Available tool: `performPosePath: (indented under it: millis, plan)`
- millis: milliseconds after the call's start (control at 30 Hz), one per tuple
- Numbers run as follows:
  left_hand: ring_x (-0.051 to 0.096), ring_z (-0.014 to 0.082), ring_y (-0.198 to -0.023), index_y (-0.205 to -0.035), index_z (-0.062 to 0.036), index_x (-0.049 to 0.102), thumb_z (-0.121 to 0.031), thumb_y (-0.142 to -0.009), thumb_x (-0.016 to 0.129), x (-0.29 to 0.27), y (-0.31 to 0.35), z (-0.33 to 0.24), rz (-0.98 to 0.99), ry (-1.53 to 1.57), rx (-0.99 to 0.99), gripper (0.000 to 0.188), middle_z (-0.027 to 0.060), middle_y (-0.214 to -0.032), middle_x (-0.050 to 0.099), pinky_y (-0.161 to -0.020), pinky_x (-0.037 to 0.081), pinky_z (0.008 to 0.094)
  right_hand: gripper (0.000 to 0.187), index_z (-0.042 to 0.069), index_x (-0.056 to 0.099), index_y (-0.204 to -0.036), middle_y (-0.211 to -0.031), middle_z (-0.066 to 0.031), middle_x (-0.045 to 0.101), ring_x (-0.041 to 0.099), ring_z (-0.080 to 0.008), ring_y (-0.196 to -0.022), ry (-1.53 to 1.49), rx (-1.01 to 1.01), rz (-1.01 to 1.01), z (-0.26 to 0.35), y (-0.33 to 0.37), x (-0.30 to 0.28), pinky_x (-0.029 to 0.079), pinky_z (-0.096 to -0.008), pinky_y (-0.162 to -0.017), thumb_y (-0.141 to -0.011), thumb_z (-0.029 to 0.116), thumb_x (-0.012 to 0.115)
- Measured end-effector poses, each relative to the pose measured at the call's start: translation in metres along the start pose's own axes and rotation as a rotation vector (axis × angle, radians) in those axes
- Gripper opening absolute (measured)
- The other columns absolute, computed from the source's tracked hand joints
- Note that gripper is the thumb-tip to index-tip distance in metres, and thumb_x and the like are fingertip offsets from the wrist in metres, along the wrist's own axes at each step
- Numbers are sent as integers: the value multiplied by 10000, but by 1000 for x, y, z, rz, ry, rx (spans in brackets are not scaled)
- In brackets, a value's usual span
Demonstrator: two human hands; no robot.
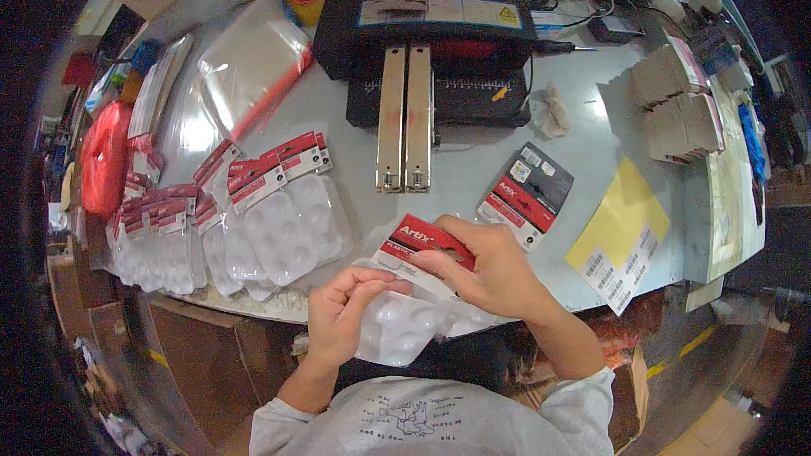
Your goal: The person retrieves white plastic mixing palettes from a cardboard box and places them on a worktable. They then insert each palette into a clear plastic bag with a red Artix header card, seals the bag, and sets it aside. The process is repeated for multiple units.
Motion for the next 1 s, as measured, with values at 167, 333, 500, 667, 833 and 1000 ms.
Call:
performPosePath:
  millis: [167,333,500,667,833,1000]
  plan:
    - [545,39,-660,-924,3,639,-117,-913,565,-7,-3,6,-39,-241,-6,141,35,-788,694,-617,442,197,266,18,626,-872,-594,-134,552,502,-228,-484,12,49,136,-12,1,12,398,-311,-490,-820,271,685]
    - [551,51,-720,-840,21,621,-77,-904,565,-5,-4,-3,-83,-170,77,130,40,-807,680,-667,441,199,270,25,609,-857,-604,-149,559,536,-300,-514,100,-28,83,-10,-1,6,397,-336,-480,-815,281,684]
    - [547,50,-718,-845,20,621,-87,-908,566,-8,-4,-5,-101,-257,35,136,38,-794,674,-664,440,200,279,44,597,-875,-618,-143,568,572,-323,-569,147,-97,98,-4,-1,9,413,-382,-498,-809,302,679]
    - [524,43,-692,-844,17,626,-92,-904,579,-9,-3,0,-108,-285,31,134,4,-752,640,-638,427,199,278,54,580,-845,-634,-133,576,572,-320,-596,217,-153,115,2,1,10,417,-393,-514,-803,311,677]
    - [460,31,-571,-867,0,651,-139,-886,620,-8,-3,-10,-131,-355,190,144,-8,-625,589,-514,393,214,309,41,631,-882,-676,-121,614,597,-274,-625,143,-125,88,-6,-1,0,449,-350,-548,-779,323,703]
    - [472,40,-659,-873,31,640,-145,-906,591,-43,-6,3,-365,-159,131,186,-26,-706,593,-591,396,210,260,-15,678,-933,-777,-89,675,639,-138,-635,-206,310,96,-61,16,6,467,-258,-549,-814,216,696]
Point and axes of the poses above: each hand's wrist, its own y-axis away from the middle knuckle, its own x-axis out of the palm, z = x × y, the point moved 10 cm from there along -y, towards the middle knuckle
